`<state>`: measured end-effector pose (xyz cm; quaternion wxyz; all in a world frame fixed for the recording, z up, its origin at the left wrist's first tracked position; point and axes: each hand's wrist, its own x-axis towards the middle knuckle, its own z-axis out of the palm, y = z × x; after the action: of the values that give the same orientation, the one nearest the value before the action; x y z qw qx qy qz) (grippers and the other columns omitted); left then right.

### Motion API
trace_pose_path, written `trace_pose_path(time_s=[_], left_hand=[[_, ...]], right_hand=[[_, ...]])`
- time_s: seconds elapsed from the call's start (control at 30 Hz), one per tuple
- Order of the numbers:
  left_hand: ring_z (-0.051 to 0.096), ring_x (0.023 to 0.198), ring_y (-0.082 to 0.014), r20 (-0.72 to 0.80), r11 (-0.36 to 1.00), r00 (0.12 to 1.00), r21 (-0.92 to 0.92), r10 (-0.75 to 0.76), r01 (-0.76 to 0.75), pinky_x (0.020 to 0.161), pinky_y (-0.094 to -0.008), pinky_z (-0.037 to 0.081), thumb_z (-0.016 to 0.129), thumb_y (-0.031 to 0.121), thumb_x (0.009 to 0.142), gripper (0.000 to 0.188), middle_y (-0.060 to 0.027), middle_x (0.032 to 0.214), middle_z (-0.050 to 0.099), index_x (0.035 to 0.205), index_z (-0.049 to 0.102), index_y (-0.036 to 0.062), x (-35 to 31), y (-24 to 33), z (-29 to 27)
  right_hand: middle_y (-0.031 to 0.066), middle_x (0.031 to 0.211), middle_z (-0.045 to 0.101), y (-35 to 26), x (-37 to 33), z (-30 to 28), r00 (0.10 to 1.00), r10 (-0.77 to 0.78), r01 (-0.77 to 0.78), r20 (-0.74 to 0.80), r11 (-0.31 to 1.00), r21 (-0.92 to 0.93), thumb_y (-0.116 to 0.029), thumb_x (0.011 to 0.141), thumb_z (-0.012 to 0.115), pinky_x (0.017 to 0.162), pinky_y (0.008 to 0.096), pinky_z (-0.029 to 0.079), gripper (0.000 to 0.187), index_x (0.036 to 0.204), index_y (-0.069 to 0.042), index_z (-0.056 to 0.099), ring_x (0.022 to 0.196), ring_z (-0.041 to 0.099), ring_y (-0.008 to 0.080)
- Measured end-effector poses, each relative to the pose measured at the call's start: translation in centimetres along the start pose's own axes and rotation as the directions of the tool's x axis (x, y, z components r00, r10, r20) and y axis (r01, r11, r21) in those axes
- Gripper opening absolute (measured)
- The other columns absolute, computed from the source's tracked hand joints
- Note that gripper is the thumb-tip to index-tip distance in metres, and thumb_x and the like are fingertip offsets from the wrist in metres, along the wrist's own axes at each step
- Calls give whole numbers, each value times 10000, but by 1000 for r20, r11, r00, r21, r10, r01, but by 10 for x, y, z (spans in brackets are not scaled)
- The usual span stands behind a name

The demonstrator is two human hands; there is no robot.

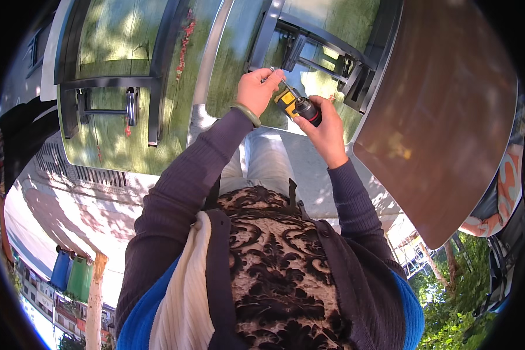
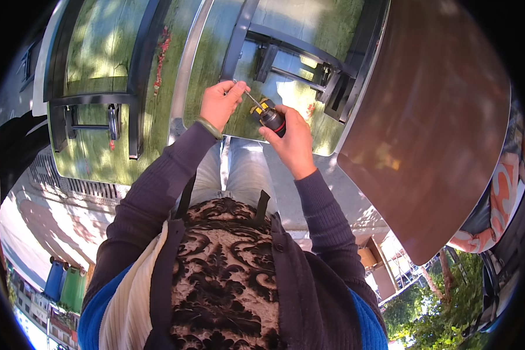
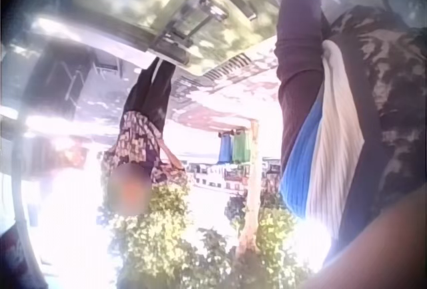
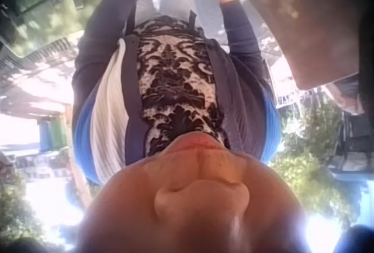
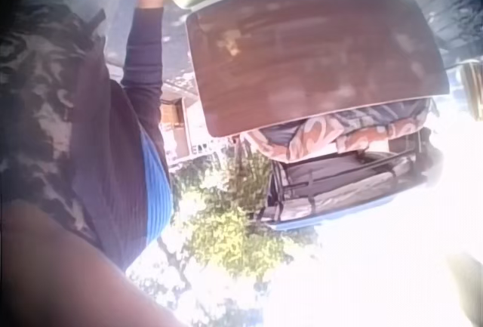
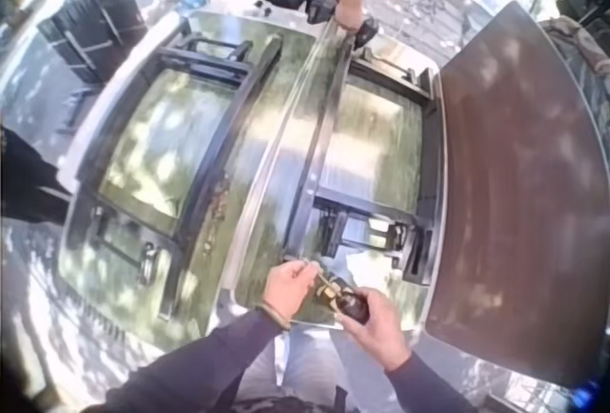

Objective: The person assembles a metal-framed table with a printed tabletop. They use a cordless drill to drive screws into the frame, attach metal legs, and position the tabletop. Another person assists by holding parts and handing tools.

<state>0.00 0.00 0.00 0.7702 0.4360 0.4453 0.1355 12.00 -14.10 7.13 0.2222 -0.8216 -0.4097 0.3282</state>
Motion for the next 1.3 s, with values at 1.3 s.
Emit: trace_pose_path(time_s=[1.3], left_hand=[[377,514,-5,-42,999,998,-15,37,-38,456,-169,279,629,288,906,260,56,629,490,877,684,36,-9,2,24]], right_hand=[[107,908,617,13,21,-11,977,-13,-38,213,972,232,-204,757,724,748,304,477,465,1146,-11,560,809,587,187]])
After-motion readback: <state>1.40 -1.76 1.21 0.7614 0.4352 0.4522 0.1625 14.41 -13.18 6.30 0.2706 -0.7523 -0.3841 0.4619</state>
